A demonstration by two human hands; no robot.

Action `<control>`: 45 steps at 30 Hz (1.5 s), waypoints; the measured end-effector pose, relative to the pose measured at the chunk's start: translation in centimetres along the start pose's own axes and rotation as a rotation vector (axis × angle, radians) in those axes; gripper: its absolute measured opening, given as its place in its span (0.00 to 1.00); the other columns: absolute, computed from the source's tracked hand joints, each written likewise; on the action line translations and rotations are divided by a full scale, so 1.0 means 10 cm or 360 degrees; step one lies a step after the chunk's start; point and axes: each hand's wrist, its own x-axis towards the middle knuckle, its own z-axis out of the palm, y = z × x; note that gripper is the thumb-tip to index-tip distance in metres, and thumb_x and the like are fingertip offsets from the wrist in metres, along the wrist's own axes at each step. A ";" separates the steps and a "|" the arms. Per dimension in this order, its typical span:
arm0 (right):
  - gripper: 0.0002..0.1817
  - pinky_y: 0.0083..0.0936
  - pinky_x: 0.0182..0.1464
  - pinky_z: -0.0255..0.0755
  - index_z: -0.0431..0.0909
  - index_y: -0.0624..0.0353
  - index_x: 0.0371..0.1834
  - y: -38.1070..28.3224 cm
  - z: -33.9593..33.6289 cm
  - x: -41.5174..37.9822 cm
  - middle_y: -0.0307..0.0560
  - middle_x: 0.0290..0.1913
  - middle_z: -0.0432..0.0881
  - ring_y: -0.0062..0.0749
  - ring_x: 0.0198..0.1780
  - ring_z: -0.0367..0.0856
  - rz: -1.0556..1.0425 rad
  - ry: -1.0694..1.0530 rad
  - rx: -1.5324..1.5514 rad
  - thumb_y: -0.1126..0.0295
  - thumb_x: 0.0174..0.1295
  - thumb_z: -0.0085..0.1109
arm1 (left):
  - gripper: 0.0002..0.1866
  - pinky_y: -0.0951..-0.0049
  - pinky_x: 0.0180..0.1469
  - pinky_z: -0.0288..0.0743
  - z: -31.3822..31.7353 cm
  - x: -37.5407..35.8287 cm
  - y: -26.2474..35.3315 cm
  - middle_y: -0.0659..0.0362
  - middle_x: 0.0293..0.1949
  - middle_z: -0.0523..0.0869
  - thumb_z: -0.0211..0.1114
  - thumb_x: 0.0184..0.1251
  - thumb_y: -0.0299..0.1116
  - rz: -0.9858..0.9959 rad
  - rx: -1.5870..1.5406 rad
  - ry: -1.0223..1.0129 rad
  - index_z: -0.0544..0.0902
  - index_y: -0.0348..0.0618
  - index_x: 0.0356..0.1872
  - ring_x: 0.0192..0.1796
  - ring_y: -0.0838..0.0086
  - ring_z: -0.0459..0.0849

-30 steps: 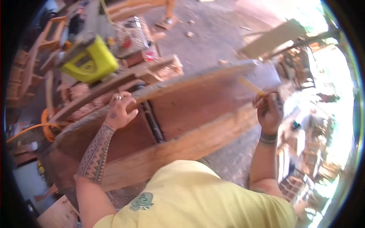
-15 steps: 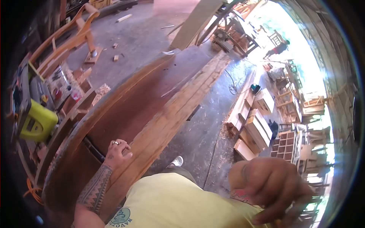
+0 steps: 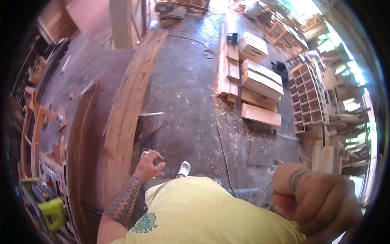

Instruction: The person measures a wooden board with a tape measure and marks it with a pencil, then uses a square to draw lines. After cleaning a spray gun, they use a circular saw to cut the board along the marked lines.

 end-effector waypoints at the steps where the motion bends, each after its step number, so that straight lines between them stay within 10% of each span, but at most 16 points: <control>1: 0.08 0.18 0.17 0.49 0.88 0.46 0.51 -0.05 -0.14 0.00 0.33 0.28 0.81 0.14 0.15 0.62 0.0009 0.0066 -0.0083 0.69 0.70 0.73 | 0.14 0.55 0.68 0.73 0.04 0.21 0.11 0.53 0.52 0.86 0.76 0.62 0.40 0.0049 0.0048 -0.0078 0.88 0.46 0.45 0.60 0.54 0.81; 9: 0.10 0.16 0.20 0.53 0.90 0.44 0.54 0.28 -1.23 0.16 0.30 0.30 0.81 0.15 0.18 0.65 -0.0063 0.0324 -0.0325 0.66 0.72 0.72 | 0.16 0.57 0.66 0.75 0.12 1.77 0.26 0.52 0.47 0.87 0.75 0.65 0.41 0.0050 0.0079 -0.0407 0.89 0.42 0.47 0.57 0.55 0.83; 13: 0.11 0.32 0.23 0.71 0.81 0.64 0.37 0.72 -2.50 0.31 0.47 0.31 0.83 0.33 0.24 0.80 0.0783 0.0026 0.0024 0.70 0.78 0.56 | 0.17 0.64 0.56 0.82 0.12 2.61 -0.09 0.54 0.44 0.90 0.76 0.68 0.42 -0.0350 -0.0305 -0.0444 0.89 0.41 0.49 0.48 0.66 0.89; 16: 0.13 0.29 0.41 0.74 0.82 0.62 0.38 1.61 -3.13 -0.06 0.43 0.37 0.83 0.30 0.38 0.81 0.1718 0.0690 -0.0547 0.66 0.79 0.54 | 0.16 0.70 0.52 0.82 0.16 3.39 -0.54 0.59 0.41 0.92 0.75 0.71 0.40 -0.0542 -0.0635 -0.0421 0.89 0.40 0.50 0.45 0.75 0.88; 17: 0.21 0.28 0.38 0.74 0.80 0.66 0.55 2.14 -3.61 -0.39 0.49 0.42 0.82 0.30 0.36 0.79 0.1400 0.0337 -0.0649 0.55 0.81 0.56 | 0.15 0.70 0.52 0.82 0.14 3.63 -0.57 0.59 0.41 0.92 0.75 0.71 0.39 -0.0545 -0.0699 -0.0384 0.89 0.39 0.49 0.45 0.75 0.88; 20: 0.23 0.27 0.38 0.73 0.81 0.58 0.52 3.01 -4.75 -2.02 0.38 0.37 0.83 0.23 0.37 0.80 0.2388 0.0551 -0.0909 0.47 0.84 0.53 | 0.14 0.70 0.51 0.82 -0.01 4.53 -0.61 0.58 0.40 0.92 0.74 0.70 0.39 -0.0795 -0.0954 -0.0297 0.90 0.40 0.48 0.44 0.75 0.89; 23: 0.33 0.51 0.60 0.79 0.84 0.64 0.57 2.99 -5.31 -3.43 0.69 0.56 0.88 0.63 0.55 0.88 0.3026 -0.0243 -0.1262 0.40 0.79 0.52 | 0.12 0.73 0.47 0.80 -0.21 5.42 -0.50 0.63 0.37 0.89 0.74 0.72 0.36 -0.0645 -0.0717 -0.0295 0.89 0.39 0.47 0.41 0.80 0.84; 28: 0.40 0.48 0.46 0.83 0.88 0.60 0.60 2.67 -5.98 -4.49 0.53 0.46 0.92 0.40 0.40 0.90 0.4162 -0.0492 -0.0621 0.30 0.71 0.60 | 0.15 0.70 0.51 0.81 -0.45 7.20 -0.12 0.59 0.41 0.90 0.75 0.72 0.40 -0.0463 -0.0424 -0.0512 0.89 0.39 0.49 0.44 0.76 0.86; 35: 0.38 0.44 0.58 0.84 0.87 0.61 0.63 4.11 -8.39 -4.48 0.61 0.62 0.89 0.51 0.56 0.91 0.3807 -0.0503 -0.1104 0.36 0.69 0.66 | 0.19 0.67 0.58 0.82 -0.36 8.87 -0.35 0.55 0.48 0.93 0.76 0.70 0.45 -0.0817 0.0115 -0.0813 0.89 0.43 0.53 0.52 0.70 0.89; 38: 0.30 0.45 0.64 0.80 0.88 0.57 0.60 5.09 -9.42 -3.33 0.62 0.58 0.90 0.55 0.59 0.89 0.3310 -0.0332 -0.1450 0.44 0.68 0.69 | 0.22 0.65 0.55 0.83 -0.54 9.44 -0.66 0.54 0.49 0.93 0.74 0.72 0.48 -0.0816 0.0515 -0.0969 0.90 0.44 0.57 0.50 0.70 0.90; 42: 0.27 0.42 0.60 0.82 0.88 0.57 0.56 6.36 -10.47 -1.91 0.62 0.52 0.91 0.54 0.55 0.90 0.3073 -0.0046 -0.1355 0.44 0.70 0.67 | 0.22 0.64 0.51 0.84 -0.70 10.14 -1.20 0.56 0.47 0.92 0.75 0.72 0.50 -0.1430 -0.0242 -0.0653 0.90 0.42 0.54 0.42 0.70 0.87; 45: 0.26 0.42 0.59 0.83 0.88 0.56 0.55 7.23 -11.05 -1.44 0.61 0.51 0.91 0.54 0.53 0.91 0.2714 0.0027 -0.1379 0.44 0.71 0.67 | 0.28 0.62 0.62 0.81 -0.89 10.76 -1.34 0.49 0.51 0.94 0.74 0.70 0.57 -0.1201 0.0204 -0.0746 0.91 0.40 0.53 0.55 0.63 0.91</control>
